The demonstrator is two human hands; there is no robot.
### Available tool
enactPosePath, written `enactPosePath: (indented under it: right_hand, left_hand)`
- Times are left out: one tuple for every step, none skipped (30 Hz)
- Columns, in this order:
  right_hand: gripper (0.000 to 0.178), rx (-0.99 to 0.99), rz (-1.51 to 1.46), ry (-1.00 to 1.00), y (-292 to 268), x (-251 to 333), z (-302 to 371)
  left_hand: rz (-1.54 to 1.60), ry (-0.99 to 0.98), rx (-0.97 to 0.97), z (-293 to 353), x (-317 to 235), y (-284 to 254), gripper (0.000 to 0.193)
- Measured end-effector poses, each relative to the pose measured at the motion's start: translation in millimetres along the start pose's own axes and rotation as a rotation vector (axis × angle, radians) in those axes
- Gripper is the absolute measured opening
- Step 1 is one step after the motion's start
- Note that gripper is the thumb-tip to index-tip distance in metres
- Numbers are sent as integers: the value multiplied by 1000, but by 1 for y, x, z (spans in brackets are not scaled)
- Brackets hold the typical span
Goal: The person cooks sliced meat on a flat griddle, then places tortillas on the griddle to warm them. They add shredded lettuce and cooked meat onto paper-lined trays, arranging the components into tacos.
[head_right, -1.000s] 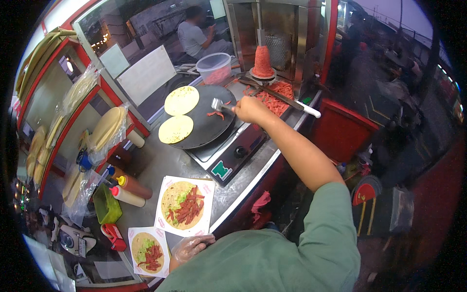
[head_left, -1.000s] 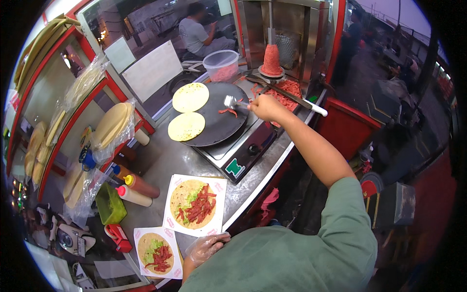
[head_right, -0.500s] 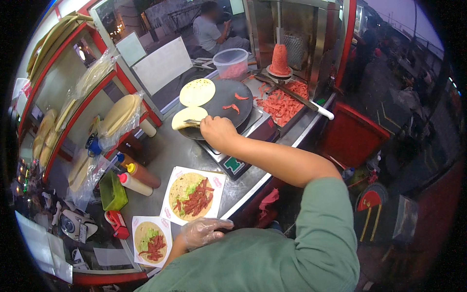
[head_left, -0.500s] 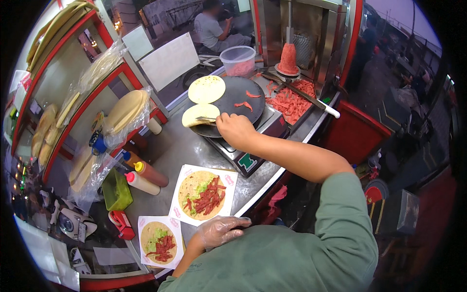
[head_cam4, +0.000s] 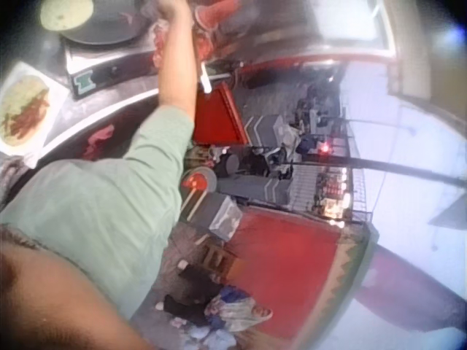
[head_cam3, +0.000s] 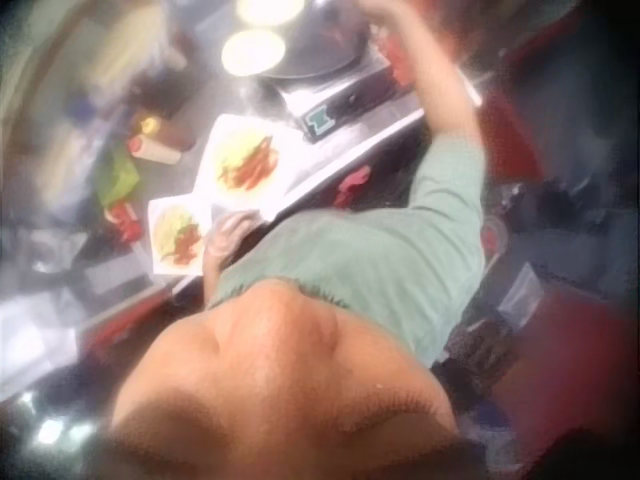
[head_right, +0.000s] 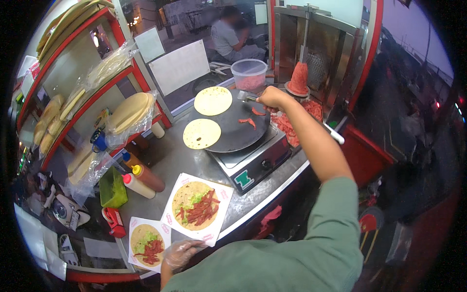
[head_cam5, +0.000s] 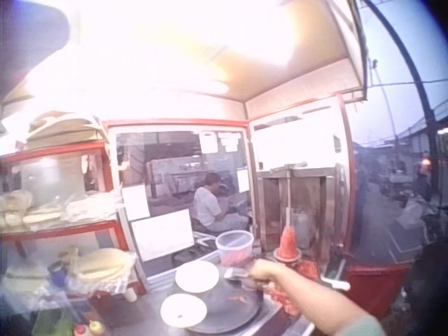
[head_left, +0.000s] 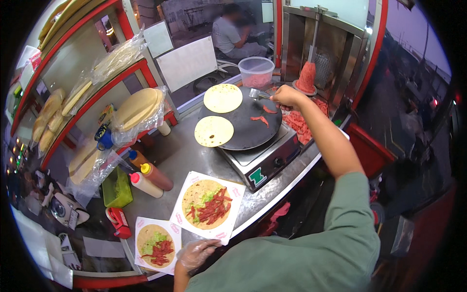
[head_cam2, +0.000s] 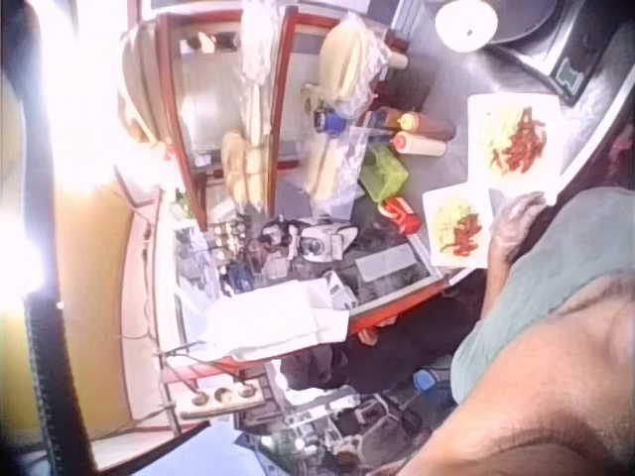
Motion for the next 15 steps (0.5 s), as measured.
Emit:
enactPosePath:
  right_hand:
    - [30,-14,-165,71,6,-10,-24]
    - [29,-26,-339,141,23,-16,-51]
    - [29,-38,-517,206,38,-16,-75]
    - [28,-24,-393,111,48,-7,-92]
    - [27,-8,-268,8,57,13,-98]
    - [26,-113,-114,-129,51,28,-100]
    - [26,-211,37,-274,45,56,-90]
    - [31,-258,163,-347,39,84,-74]
    - [34,-219,168,-389,35,108,-57]
    - [39,-176,177,-423,34,127,-39]
    - [44,-126,192,-433,41,127,-30]
    - [43,-168,235,-483,51,122,-29]
    - [42,-225,271,-545,59,122,-26]
    - [41,-279,305,-610,68,122,-23]
    - [40,-332,337,-676,79,122,-18]
  left_hand:
    - [22,-26,-41,-3,-8,-1,42]
    - [0,60,-80,-12,-22,-2,45]
    - [-39,62,-83,-17,-29,-2,45]
    - [-78,66,-89,-23,-34,-3,46]
    - [-121,70,-104,-27,-41,-4,46]
    - [-98,78,-125,-26,-46,-2,47]
    - [-95,56,-182,-22,-49,1,46]
    - [-91,27,-238,-14,-51,5,46]
    - [-83,-2,-288,-7,-48,10,45]
    - [4,-62,-309,0,-32,17,44]
    - [38,-81,-297,4,-17,24,44]
    - [70,-101,-287,7,-2,30,45]
    - [88,-110,-284,8,-4,28,45]
    - [19,-90,-236,10,-7,25,41]
    - [-15,-99,-228,12,-9,17,39]
Point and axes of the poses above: each hand's wrist, its own z-axis away from the middle knuckle, its own y-axis out of the palm, x = y × z, the point moved 4 cm from there along -z, towards the middle knuckle, and after that the axes turned 3 degrees about z, right-handed, at the moved point
